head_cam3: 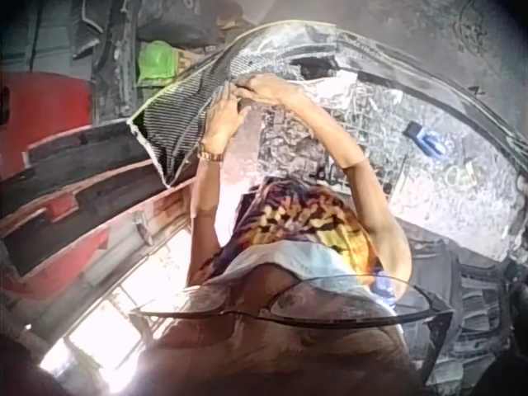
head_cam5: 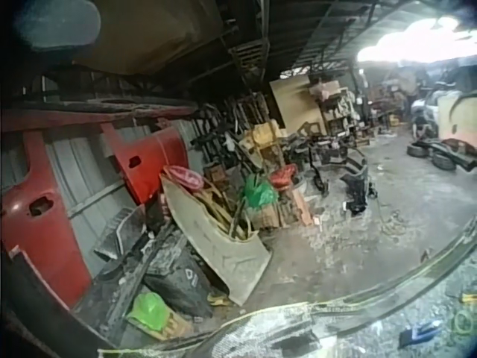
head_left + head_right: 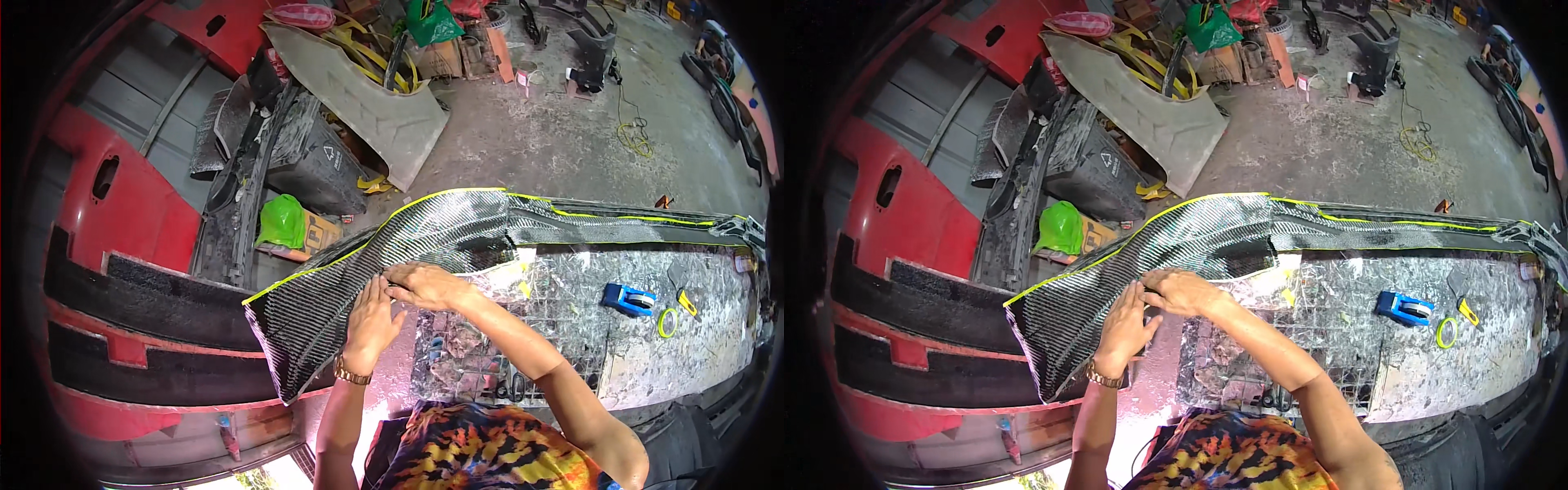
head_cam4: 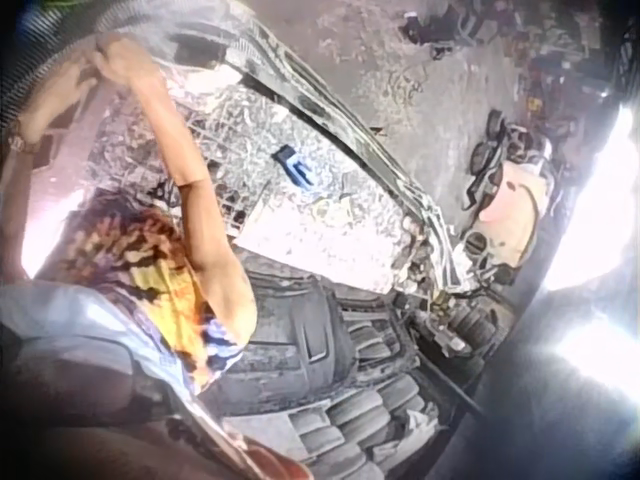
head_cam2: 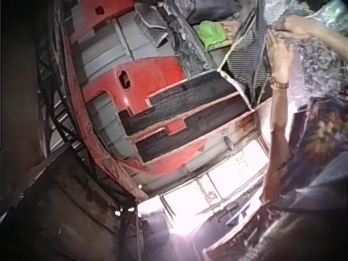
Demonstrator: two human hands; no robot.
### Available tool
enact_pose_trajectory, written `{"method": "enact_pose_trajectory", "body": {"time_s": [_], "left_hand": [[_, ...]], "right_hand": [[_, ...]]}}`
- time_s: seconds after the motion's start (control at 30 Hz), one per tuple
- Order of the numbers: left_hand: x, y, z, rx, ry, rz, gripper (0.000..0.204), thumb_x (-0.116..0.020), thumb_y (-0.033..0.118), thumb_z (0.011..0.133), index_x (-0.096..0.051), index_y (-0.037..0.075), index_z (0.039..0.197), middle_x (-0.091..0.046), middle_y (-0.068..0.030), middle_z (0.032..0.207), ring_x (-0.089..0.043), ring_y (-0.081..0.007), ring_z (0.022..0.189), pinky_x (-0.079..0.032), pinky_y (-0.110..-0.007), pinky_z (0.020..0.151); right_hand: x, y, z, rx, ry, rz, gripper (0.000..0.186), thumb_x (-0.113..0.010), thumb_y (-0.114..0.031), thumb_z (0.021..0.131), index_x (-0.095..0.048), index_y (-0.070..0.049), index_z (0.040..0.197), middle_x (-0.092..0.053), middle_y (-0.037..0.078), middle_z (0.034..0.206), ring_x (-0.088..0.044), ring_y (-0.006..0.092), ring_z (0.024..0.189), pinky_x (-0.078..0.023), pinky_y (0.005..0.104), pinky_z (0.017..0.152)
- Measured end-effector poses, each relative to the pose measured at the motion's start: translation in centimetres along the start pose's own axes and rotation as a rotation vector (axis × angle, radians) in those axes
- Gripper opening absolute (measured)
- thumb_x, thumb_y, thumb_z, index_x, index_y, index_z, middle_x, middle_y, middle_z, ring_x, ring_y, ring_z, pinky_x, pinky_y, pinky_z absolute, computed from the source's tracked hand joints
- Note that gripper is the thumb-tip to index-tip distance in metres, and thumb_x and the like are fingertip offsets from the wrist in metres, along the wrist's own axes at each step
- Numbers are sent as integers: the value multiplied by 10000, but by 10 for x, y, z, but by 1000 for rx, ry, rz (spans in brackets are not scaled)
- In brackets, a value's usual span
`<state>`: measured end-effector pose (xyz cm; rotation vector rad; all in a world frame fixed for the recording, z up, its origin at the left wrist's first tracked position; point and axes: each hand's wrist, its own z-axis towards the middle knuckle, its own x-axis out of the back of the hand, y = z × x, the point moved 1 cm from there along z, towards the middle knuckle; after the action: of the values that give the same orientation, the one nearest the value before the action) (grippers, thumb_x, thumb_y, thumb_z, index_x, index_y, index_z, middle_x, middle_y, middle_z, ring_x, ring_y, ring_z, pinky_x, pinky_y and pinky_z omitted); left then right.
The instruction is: The person positions and smooths a carbon fiber sheet onto a car body component by hand, pressing the material along its contours and edges.
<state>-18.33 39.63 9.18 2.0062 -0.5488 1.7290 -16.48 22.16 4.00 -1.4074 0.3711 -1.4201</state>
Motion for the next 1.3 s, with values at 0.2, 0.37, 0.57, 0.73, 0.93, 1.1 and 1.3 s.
{"method": "enact_pose_trajectory", "body": {"time_s": [0.2, 0.37, 0.57, 0.73, 0.93, 1.1, 1.3], "left_hand": [[-9, -9, 4, -75, 38, 32, 560, -551, 134, 938, -407, -79, 1436, -450, -267, 1475, -439, -373, 1377, -333, -445, 1169], [-5, 9, 10, -110, 112, 67, 558, -557, 123, 912, -437, -76, 1419, -468, -267, 1460, -458, -374, 1363, -346, -430, 1163], [-13, 20, 13, -165, 100, 166, 519, -497, 55, 894, -468, -73, 1396, -514, -227, 1434, -502, -326, 1335, -377, -398, 1145], [-8, 12, -8, -130, 103, 221, 522, -486, 71, 907, -459, -55, 1412, -500, -199, 1459, -492, -307, 1347, -361, -393, 1159], [6, 0, -42, -12, 50, 332, 533, -489, 99, 915, -450, -26, 1432, -485, -183, 1477, -479, -282, 1363, -354, -383, 1168], [19, -9, -71, 11, 158, 258, 511, -533, 73, 894, -502, -32, 1393, -532, -194, 1428, -533, -306, 1310, -418, -389, 1121], [41, -21, -109, 64, 66, 335, 486, -543, 47, 899, -511, -61, 1372, -541, -200, 1416, -562, -286, 1278, -460, -353, 1082]], "right_hand": [[40, 31, -31, -105, -131, -82, 665, -522, -497, 971, -531, 41, 1363, -533, 196, 1432, -494, 346, 1331, -369, 402, 1136], [46, 25, -36, -24, -148, -193, 766, -567, -545, 931, -482, 51, 1404, -503, 207, 1459, -463, 341, 1365, -330, 401, 1172], [42, 30, -39, -2, -165, -251, 880, -631, -571, 881, -408, 55, 1459, -449, 223, 1500, -401, 348, 1415, -295, 432, 1193], [43, 30, -39, 4, -165, -259, 844, -641, -526, 880, -403, 33, 1467, -458, 218, 1494, -416, 347, 1405, -299, 438, 1191], [49, 22, -37, -33, -202, -237, 816, -615, -530, 895, -414, 20, 1462, -448, 216, 1501, -409, 344, 1411, -284, 447, 1199], [51, 25, -40, -51, -199, -260, 839, -625, -552, 881, -397, -25, 1491, -443, 176, 1517, -390, 312, 1429, -255, 449, 1217], [47, 29, -39, -52, -199, -281, 814, -619, -527, 892, -399, -6, 1477, -441, 190, 1514, -397, 334, 1419, -272, 449, 1204]]}}
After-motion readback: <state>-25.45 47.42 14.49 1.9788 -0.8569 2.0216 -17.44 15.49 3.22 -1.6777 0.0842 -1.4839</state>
